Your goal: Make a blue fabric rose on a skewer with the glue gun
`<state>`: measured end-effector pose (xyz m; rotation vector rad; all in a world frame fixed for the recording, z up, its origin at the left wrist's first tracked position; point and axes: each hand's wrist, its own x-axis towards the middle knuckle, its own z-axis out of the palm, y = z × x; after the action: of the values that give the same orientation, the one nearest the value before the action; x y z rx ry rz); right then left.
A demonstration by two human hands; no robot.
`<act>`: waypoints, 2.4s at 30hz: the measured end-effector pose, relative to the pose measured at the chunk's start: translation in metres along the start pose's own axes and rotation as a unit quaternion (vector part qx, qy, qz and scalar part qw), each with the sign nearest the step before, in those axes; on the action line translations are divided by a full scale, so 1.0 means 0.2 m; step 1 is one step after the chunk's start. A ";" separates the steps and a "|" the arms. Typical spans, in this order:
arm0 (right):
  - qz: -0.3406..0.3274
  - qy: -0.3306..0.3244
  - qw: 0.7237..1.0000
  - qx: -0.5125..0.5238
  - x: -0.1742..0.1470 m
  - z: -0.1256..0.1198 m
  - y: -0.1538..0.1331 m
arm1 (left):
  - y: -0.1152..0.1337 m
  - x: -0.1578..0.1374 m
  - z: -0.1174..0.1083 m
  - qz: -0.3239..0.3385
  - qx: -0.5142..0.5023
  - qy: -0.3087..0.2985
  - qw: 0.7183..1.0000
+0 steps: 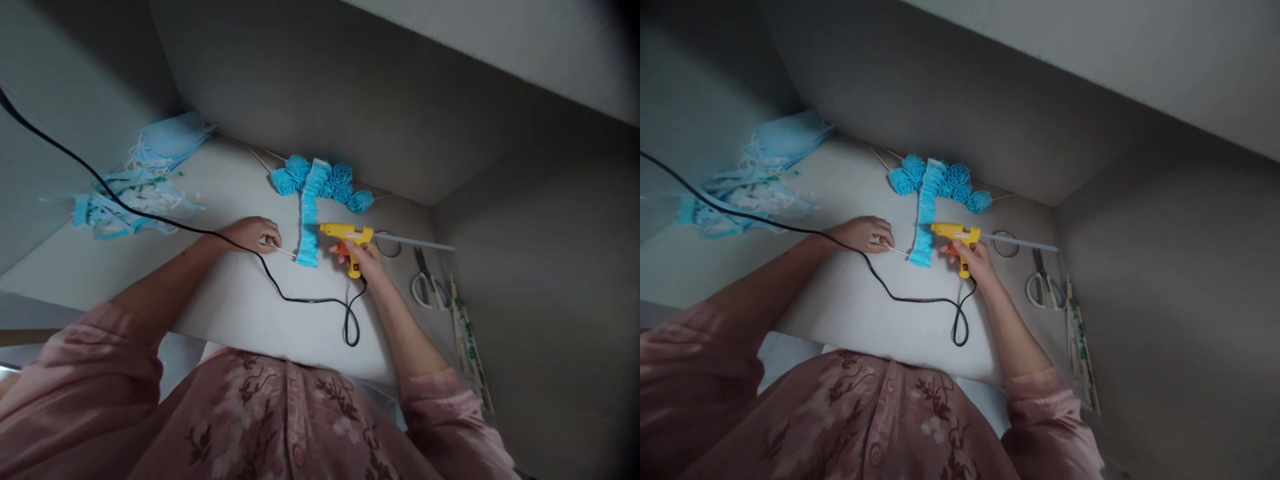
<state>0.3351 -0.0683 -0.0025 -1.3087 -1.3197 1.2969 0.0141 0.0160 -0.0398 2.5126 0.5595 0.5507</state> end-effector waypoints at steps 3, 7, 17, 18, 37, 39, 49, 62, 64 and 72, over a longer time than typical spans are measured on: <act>0.019 -0.005 0.999 -0.036 0.00 0.02 0.01 | 0.00 0.00 0.00 -0.002 -0.001 -0.002 1.000; 0.009 -0.006 0.999 0.035 -0.01 -0.02 -0.02 | 0.01 0.00 0.00 -0.008 0.000 0.002 1.000; -0.006 0.029 0.995 0.094 -0.03 -0.09 -0.10 | 0.00 0.00 0.00 -0.013 0.000 -0.003 1.000; -0.020 0.025 0.995 0.100 -0.04 -0.09 -0.10 | 0.00 0.00 0.00 -0.012 0.000 -0.002 1.000; 0.009 0.039 0.999 0.020 0.00 -0.07 -0.03 | 0.01 0.00 -0.01 -0.028 -0.004 -0.012 1.000; 0.010 0.025 1.000 0.012 0.00 -0.05 -0.03 | 0.02 0.00 -0.02 -0.032 -0.002 -0.012 0.999; 0.019 -0.004 1.000 -0.006 -0.01 -0.01 -0.01 | 0.01 0.00 -0.01 -0.019 -0.007 -0.002 1.000; 0.023 0.036 0.996 0.081 0.00 -0.06 -0.01 | 0.02 0.00 -0.01 -0.028 -0.005 -0.007 1.000; 0.027 0.030 0.998 0.057 0.00 -0.05 0.00 | 0.02 0.00 -0.01 -0.032 -0.001 -0.009 0.999; 0.029 0.039 0.994 0.097 0.01 -0.06 0.01 | 0.02 0.00 -0.01 -0.022 -0.002 -0.005 1.000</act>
<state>0.3467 -0.0653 -0.0031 -1.2553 -1.0801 1.3640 0.0145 0.0144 -0.0360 2.4913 0.6068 0.5218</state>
